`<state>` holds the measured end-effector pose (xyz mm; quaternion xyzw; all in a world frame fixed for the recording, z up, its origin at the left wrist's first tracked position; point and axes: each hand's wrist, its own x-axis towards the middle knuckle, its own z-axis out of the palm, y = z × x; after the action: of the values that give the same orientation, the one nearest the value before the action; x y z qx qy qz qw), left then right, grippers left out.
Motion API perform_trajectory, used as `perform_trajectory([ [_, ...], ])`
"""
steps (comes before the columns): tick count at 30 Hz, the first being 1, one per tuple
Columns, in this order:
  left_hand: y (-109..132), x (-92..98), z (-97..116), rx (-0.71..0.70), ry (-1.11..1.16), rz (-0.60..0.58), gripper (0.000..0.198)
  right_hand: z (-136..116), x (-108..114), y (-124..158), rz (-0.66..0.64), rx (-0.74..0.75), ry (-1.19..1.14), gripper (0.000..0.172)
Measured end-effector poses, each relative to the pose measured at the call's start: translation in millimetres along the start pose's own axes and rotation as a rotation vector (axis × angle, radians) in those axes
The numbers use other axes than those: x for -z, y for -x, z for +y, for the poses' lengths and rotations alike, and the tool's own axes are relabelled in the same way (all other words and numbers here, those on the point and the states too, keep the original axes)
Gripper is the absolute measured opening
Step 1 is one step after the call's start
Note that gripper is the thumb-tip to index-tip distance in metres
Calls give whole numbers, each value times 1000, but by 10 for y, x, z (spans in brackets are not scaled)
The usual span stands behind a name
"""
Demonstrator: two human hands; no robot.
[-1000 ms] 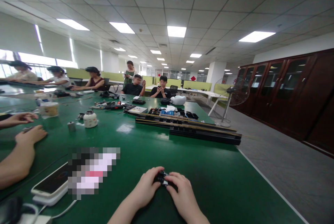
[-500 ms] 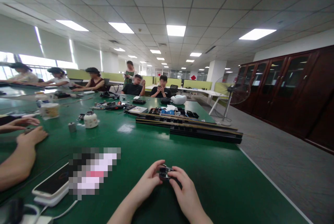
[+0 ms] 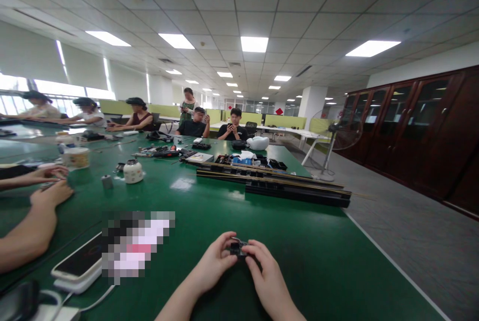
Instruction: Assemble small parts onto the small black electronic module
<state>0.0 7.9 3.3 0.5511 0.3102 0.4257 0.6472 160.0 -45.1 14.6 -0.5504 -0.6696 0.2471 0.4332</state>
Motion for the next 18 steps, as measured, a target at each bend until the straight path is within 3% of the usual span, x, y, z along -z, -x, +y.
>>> perform_trajectory([
  [10, 9, -8, 41, 2, -43, 10, 41, -3, -4, -2, 11, -32, 7, 26],
  [18, 11, -24, 48, 18, 11, -17, 45, -15, 14, -7, 23, -37, 7, 20],
])
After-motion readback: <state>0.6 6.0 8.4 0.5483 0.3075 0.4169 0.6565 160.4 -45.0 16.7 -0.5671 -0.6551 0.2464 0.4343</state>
